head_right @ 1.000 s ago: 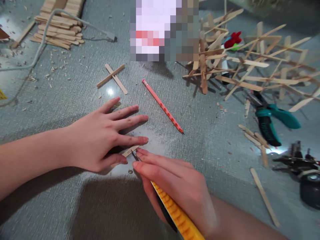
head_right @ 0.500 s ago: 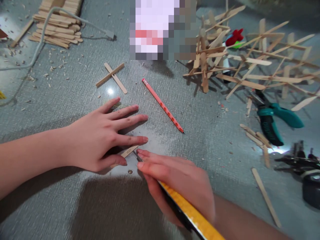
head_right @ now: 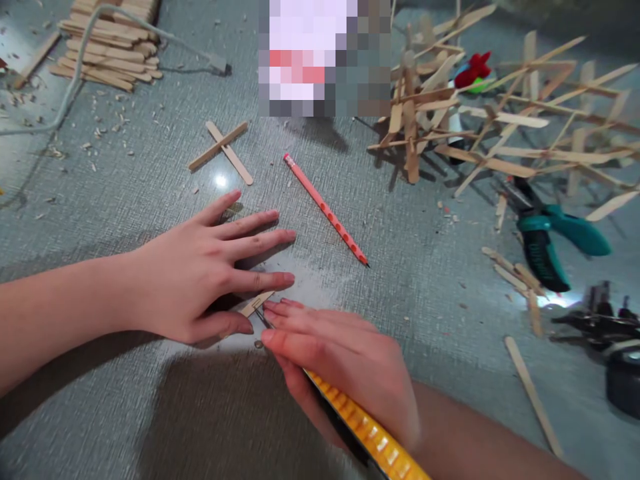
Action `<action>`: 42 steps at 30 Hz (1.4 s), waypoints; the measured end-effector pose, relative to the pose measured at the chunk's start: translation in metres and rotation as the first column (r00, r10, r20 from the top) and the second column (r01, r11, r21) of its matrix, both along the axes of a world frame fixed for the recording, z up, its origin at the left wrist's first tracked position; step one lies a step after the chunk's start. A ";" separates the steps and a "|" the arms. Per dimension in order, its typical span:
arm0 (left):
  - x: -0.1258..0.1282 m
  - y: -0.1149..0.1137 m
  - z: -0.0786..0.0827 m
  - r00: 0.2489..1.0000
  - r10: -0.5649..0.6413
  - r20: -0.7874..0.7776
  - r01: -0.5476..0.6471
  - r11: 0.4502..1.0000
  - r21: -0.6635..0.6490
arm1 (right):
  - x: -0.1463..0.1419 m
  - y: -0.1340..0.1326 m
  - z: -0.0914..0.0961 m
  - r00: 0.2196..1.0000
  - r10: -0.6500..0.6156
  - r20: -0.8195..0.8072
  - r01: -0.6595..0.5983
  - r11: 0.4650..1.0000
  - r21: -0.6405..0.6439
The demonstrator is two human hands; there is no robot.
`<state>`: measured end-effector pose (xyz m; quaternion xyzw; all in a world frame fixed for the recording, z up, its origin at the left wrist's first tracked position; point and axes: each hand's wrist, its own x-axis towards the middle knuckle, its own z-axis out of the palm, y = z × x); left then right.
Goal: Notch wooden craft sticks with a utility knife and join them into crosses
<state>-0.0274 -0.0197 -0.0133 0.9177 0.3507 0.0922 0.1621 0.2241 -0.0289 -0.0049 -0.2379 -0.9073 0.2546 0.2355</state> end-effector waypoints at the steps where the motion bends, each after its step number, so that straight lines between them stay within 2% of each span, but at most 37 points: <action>1: 0.000 0.000 0.000 1.000 0.002 0.003 -0.002 1.000 -0.005 | 0.000 0.000 0.000 1.000 0.001 0.007 -0.001 1.000 0.006; 14: 0.001 -0.001 0.001 1.000 0.016 0.026 -0.015 1.000 -0.024 | -0.003 0.004 0.001 1.000 0.022 0.002 -0.022 0.999 0.043; 37: 0.001 -0.002 0.000 1.000 0.017 0.005 -0.017 0.999 -0.036 | 0.001 -0.001 0.001 0.999 -0.016 0.035 0.016 1.000 0.015; 42: 0.002 -0.001 0.001 0.999 0.023 0.030 -0.022 0.999 -0.030 | -0.003 -0.005 0.007 0.999 -0.029 0.034 0.029 1.000 0.011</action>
